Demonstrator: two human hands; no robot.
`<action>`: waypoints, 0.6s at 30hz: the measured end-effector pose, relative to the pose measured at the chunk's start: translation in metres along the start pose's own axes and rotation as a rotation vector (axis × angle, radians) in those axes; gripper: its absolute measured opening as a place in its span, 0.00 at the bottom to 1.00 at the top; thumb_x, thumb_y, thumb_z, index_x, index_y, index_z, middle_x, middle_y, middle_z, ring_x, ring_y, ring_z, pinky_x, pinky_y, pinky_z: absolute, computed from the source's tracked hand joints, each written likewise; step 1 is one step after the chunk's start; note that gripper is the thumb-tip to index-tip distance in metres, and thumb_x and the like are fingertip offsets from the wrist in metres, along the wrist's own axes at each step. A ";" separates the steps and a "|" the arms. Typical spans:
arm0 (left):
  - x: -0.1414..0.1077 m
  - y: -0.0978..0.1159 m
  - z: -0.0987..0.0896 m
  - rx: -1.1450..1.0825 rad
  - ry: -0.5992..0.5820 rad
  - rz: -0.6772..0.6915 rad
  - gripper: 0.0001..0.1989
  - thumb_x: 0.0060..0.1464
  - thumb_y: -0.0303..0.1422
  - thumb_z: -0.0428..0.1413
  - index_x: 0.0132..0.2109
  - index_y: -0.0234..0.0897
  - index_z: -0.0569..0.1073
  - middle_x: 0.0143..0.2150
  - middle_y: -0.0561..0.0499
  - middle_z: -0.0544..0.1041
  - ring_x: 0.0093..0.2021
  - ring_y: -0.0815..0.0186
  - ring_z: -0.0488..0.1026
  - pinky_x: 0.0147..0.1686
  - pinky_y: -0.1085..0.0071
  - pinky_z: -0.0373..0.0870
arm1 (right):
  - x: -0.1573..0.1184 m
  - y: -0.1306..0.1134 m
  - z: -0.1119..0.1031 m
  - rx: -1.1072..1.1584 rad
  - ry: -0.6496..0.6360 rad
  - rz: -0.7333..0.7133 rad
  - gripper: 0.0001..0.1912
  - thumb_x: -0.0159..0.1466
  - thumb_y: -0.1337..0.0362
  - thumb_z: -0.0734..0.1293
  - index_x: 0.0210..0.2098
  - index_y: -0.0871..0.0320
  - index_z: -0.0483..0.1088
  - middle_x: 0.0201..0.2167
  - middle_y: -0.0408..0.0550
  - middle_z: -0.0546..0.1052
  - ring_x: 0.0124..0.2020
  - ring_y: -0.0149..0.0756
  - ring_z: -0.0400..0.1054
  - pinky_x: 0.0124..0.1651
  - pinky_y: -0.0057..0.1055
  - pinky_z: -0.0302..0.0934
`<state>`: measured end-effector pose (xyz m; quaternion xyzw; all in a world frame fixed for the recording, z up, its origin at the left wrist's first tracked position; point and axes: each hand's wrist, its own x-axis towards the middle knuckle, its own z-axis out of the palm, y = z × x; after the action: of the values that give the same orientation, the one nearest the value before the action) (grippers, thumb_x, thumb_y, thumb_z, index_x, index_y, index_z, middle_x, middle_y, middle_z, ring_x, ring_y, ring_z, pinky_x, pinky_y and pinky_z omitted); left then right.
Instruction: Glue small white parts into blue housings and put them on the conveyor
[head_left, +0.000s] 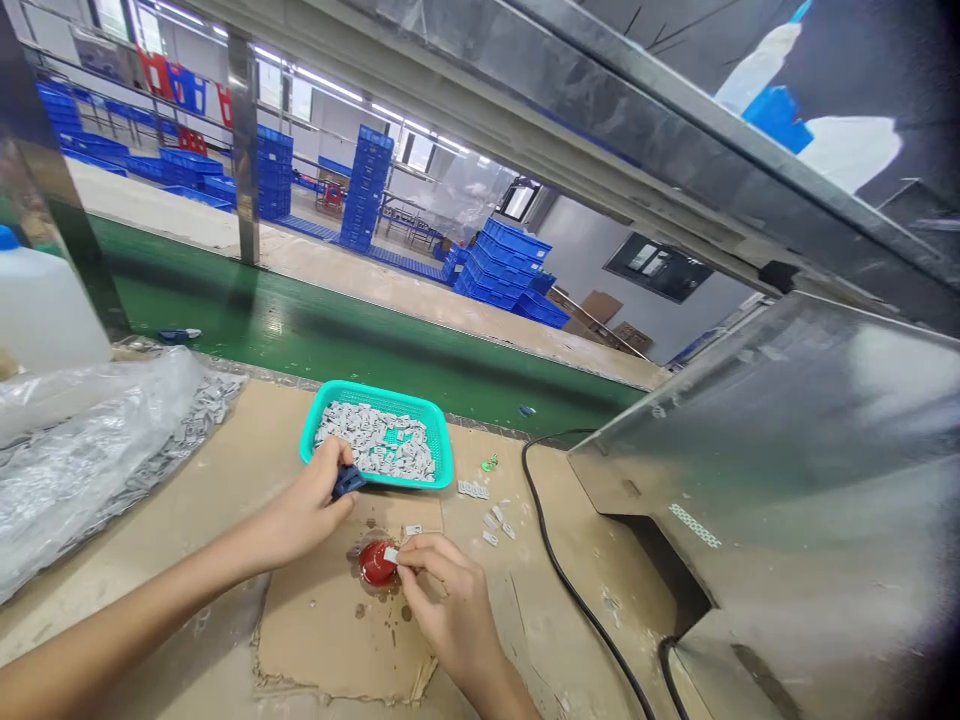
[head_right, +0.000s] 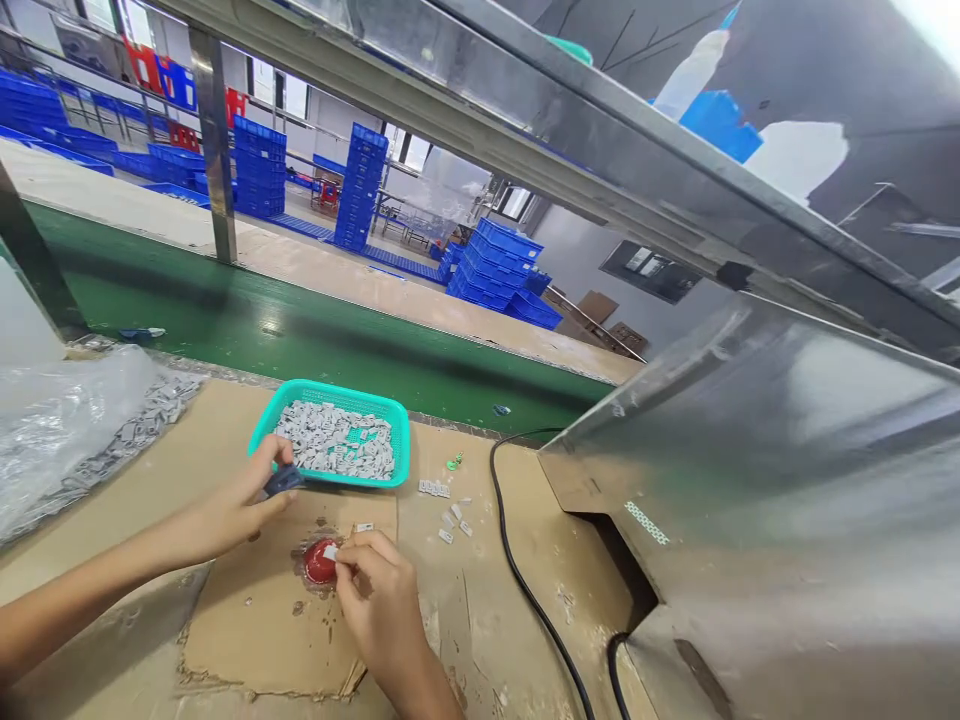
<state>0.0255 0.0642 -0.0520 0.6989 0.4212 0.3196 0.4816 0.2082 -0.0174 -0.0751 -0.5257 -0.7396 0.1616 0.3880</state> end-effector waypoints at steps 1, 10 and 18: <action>0.000 0.000 0.000 0.014 -0.016 0.004 0.07 0.49 0.30 0.46 0.34 0.40 0.53 0.30 0.56 0.56 0.24 0.72 0.53 0.24 0.76 0.55 | 0.000 0.001 0.002 -0.003 0.002 -0.008 0.09 0.56 0.74 0.59 0.29 0.59 0.70 0.28 0.49 0.71 0.31 0.33 0.67 0.33 0.27 0.63; -0.002 -0.005 0.002 0.093 -0.068 0.089 0.03 0.52 0.31 0.44 0.35 0.38 0.60 0.32 0.53 0.63 0.32 0.66 0.59 0.33 0.72 0.56 | 0.002 0.007 0.002 -0.027 0.011 -0.120 0.09 0.58 0.73 0.59 0.31 0.58 0.69 0.29 0.49 0.71 0.32 0.33 0.67 0.33 0.28 0.65; -0.002 -0.002 0.002 0.071 -0.093 0.139 0.06 0.48 0.31 0.50 0.35 0.38 0.68 0.33 0.52 0.72 0.34 0.65 0.67 0.33 0.73 0.60 | 0.004 0.001 -0.002 -0.071 0.044 -0.133 0.10 0.58 0.74 0.58 0.32 0.58 0.69 0.31 0.50 0.72 0.33 0.33 0.67 0.35 0.29 0.65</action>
<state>0.0256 0.0620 -0.0546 0.7571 0.3600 0.3043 0.4524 0.2097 -0.0137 -0.0730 -0.4924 -0.7694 0.0976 0.3950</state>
